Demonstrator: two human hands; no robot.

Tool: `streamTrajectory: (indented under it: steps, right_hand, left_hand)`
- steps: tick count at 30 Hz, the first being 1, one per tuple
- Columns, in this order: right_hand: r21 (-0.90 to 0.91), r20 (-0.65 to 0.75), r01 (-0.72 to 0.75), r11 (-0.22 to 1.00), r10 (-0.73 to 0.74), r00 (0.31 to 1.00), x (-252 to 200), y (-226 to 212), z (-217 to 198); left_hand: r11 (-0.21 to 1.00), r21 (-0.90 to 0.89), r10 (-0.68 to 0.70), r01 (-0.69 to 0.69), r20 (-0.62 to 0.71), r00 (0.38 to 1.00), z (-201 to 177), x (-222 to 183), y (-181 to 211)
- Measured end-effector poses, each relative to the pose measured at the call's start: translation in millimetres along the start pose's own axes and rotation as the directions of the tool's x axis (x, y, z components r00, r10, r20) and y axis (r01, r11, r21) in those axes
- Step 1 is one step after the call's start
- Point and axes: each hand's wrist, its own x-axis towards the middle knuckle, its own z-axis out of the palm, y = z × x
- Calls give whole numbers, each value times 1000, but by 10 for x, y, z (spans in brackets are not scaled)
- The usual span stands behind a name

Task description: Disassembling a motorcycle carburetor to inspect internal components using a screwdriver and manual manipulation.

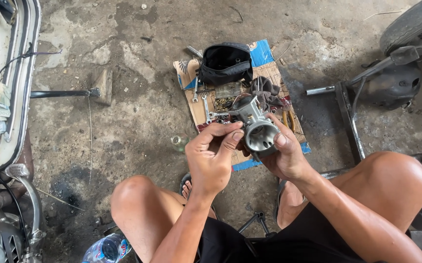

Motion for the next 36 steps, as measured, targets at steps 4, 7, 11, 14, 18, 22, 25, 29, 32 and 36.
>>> streamTrajectory:
  steps: [4, 7, 11, 14, 18, 22, 25, 29, 32, 36]
  right_hand:
    - [-41, 71, -31, 999, 34, 997, 109, 13, -235]
    - [-27, 44, 21, 999, -20, 999, 123, -79, -78]
    - [-112, -21, -2, 994, -1, 1000, 76, -65, -192]
    - [-271, 9, -35, 962, 39, 999, 122, -279, -100]
    - [-595, 111, -46, 803, 138, 984, 171, -436, -177]
    - [-605, 132, 10, 796, 87, 987, 137, -412, -20]
    - [-688, 175, 142, 712, -27, 984, 107, -371, 14]
    - [-747, 130, 163, 645, -98, 987, 55, -334, 173]
    - [-784, 82, 135, 605, -115, 990, 22, -302, 298]
    - [-807, 60, 108, 581, -102, 993, 27, -318, 314]
  left_hand:
    - [976, -189, -114, 107, -26, 993, 58, -126, -188]
    - [941, -297, -183, 164, -36, 982, 88, -160, -230]
    - [970, -229, -100, 83, -61, 993, 99, -196, -278]
    - [979, -198, -57, 38, -92, 994, 69, -198, -325]
    - [995, -97, -19, 12, -67, 998, 52, -176, -233]
    - [999, 8, 40, -39, -95, 995, 140, -211, -184]
    - [992, 80, 106, -95, -152, 983, 192, -233, -170]
    - [958, 207, 232, -197, -162, 959, 266, -245, -130]
    - [946, 227, 273, -230, -183, 944, 278, -237, -147]
    - [942, 227, 294, -248, -196, 936, 290, -239, -183]
